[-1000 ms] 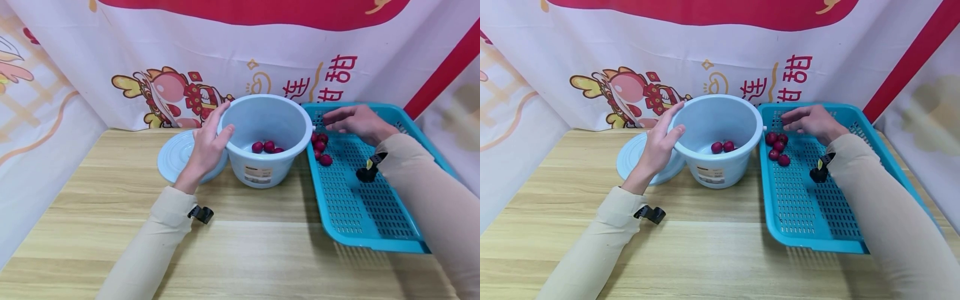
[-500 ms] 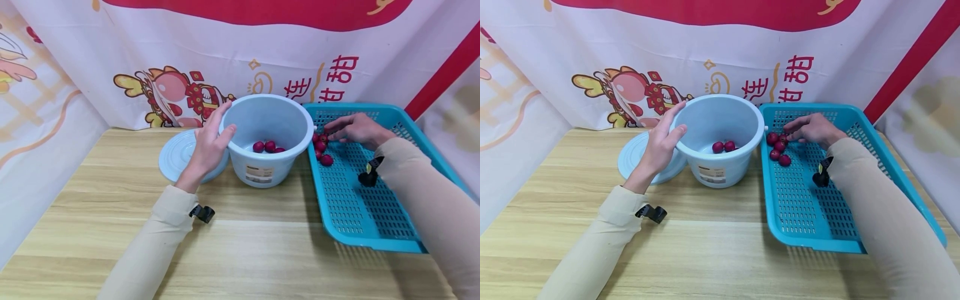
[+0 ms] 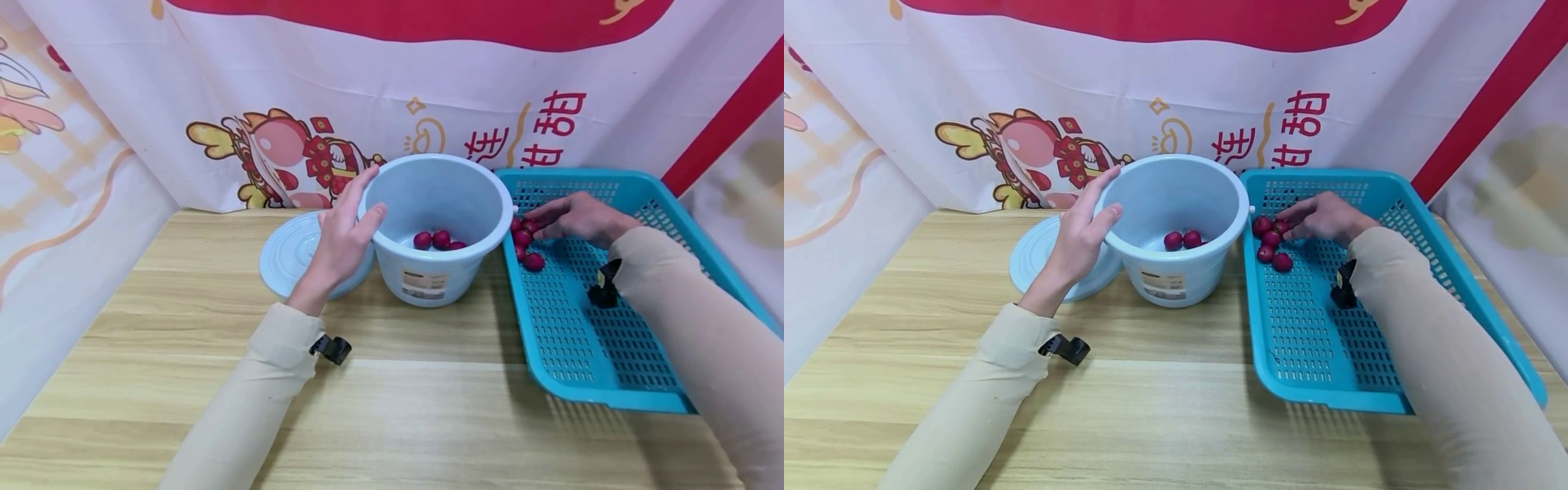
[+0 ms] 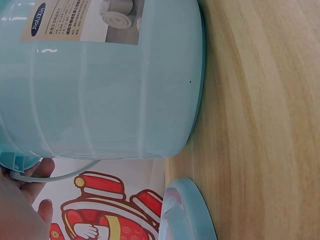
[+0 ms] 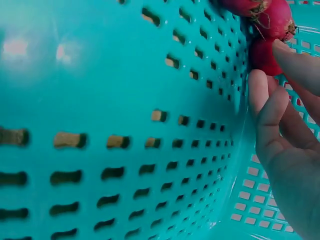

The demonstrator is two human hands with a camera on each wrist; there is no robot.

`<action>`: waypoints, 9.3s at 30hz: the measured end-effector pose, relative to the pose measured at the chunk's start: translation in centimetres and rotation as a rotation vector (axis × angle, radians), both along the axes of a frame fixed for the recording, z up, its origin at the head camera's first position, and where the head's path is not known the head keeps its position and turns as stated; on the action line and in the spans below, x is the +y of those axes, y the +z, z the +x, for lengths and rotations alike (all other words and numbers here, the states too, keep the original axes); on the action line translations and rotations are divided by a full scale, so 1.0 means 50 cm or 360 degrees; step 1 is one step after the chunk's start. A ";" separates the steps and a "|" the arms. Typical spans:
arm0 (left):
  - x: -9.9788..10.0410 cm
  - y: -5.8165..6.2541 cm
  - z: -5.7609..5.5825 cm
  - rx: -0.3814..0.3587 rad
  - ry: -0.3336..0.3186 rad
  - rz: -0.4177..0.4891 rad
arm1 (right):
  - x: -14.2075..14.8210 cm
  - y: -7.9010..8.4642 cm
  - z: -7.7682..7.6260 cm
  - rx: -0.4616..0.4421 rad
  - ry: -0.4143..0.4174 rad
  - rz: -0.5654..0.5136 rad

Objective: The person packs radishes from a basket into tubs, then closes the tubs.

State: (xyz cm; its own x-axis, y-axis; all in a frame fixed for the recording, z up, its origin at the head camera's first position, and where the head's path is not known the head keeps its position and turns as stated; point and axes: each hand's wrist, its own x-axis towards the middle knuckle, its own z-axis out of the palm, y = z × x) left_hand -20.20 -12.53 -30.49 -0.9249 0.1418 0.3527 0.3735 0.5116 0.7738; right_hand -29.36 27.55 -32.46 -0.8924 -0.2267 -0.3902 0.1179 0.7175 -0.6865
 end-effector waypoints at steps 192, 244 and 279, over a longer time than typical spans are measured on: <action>0.004 0.001 0.003 0.0018 -0.0001 0.0017 | 0.002 0.009 0.081 -0.0168 0.0126 0.0015; 0.003 -0.001 0.000 0.0038 0.0002 0.0027 | -0.077 0.144 0.088 0.0601 -0.0310 -0.0526; 0.002 -0.003 0.003 0.0014 0.0011 0.0023 | -0.261 0.171 0.087 0.0926 0.0194 -0.0362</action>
State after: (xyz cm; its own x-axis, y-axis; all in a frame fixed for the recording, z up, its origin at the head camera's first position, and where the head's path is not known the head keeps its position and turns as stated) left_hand -20.08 -12.44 -30.64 -0.9226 0.1305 0.3629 0.3771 0.5032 0.7776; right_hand -25.01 14.49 -23.94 -0.9063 -0.3602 0.2209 -0.3938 0.5308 -0.7505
